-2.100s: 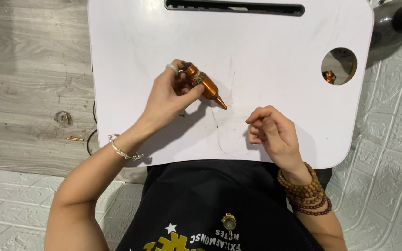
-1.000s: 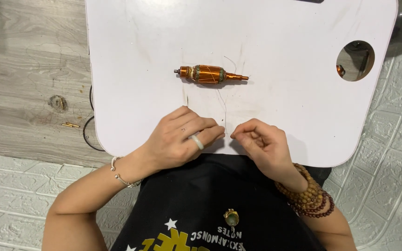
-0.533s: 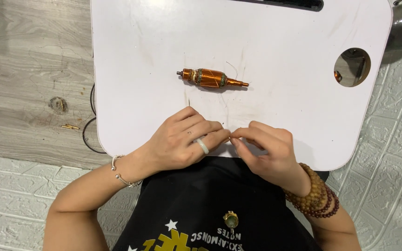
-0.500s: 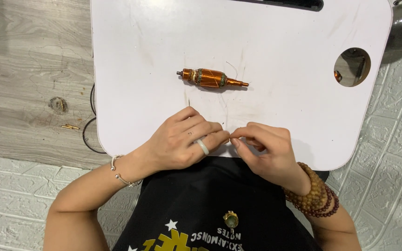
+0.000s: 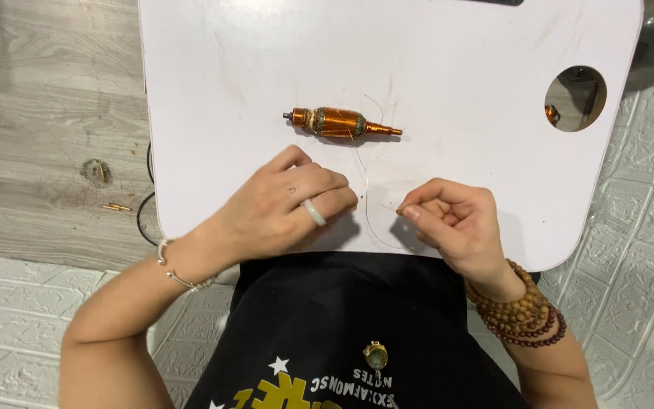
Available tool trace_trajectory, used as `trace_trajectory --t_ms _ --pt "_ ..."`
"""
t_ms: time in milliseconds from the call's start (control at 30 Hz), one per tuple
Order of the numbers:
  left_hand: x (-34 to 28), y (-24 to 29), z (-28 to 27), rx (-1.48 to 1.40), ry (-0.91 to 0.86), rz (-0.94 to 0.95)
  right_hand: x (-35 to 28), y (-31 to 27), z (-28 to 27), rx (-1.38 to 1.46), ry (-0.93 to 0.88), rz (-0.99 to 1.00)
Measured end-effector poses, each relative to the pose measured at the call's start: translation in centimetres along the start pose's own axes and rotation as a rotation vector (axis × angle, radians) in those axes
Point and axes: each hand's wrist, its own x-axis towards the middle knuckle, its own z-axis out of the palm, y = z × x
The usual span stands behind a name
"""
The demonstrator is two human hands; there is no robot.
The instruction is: Manually winding thin copper wire around a motor armature on a small assembly table.
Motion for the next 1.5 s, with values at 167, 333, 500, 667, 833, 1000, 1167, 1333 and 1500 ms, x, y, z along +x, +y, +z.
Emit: trace_trajectory --t_ms 167,333,500,667,833,1000,1167,1333,1500 --pt "1.3 1.6 0.9 -0.31 0.103 -0.23 -0.2 -0.1 0.2 -0.093 -0.026 -0.063" --pt "1.6 2.0 1.3 -0.352 -0.047 -0.281 -0.1 -0.3 0.7 -0.227 -0.045 -0.178" --pt "0.2 1.0 2.4 -0.175 -0.179 -0.267 0.0 0.4 1.0 -0.324 -0.008 -0.228" --pt "-2.0 -4.2 2.1 -0.03 -0.134 -0.294 -0.2 -0.8 -1.4 -0.386 0.142 -0.202" --pt "-0.1 -6.1 -0.2 0.202 -0.243 -0.458 -0.9 -2.4 -2.2 -0.432 0.162 -0.067" --pt "-1.6 -6.9 1.4 0.178 -0.276 -0.392 -3.2 -0.6 -6.6 -0.344 0.26 0.064" --pt "-1.5 -6.5 2.2 0.11 -0.27 -0.354 -3.8 0.9 -7.6 -0.425 0.404 0.067" --pt "-2.0 -7.0 2.4 0.057 -0.262 -0.34 -2.6 1.1 -7.5 -0.633 0.444 -0.05" --pt "-2.1 -7.5 2.4 0.035 -0.242 -0.341 -1.3 2.7 -8.6 -0.655 0.47 -0.106"
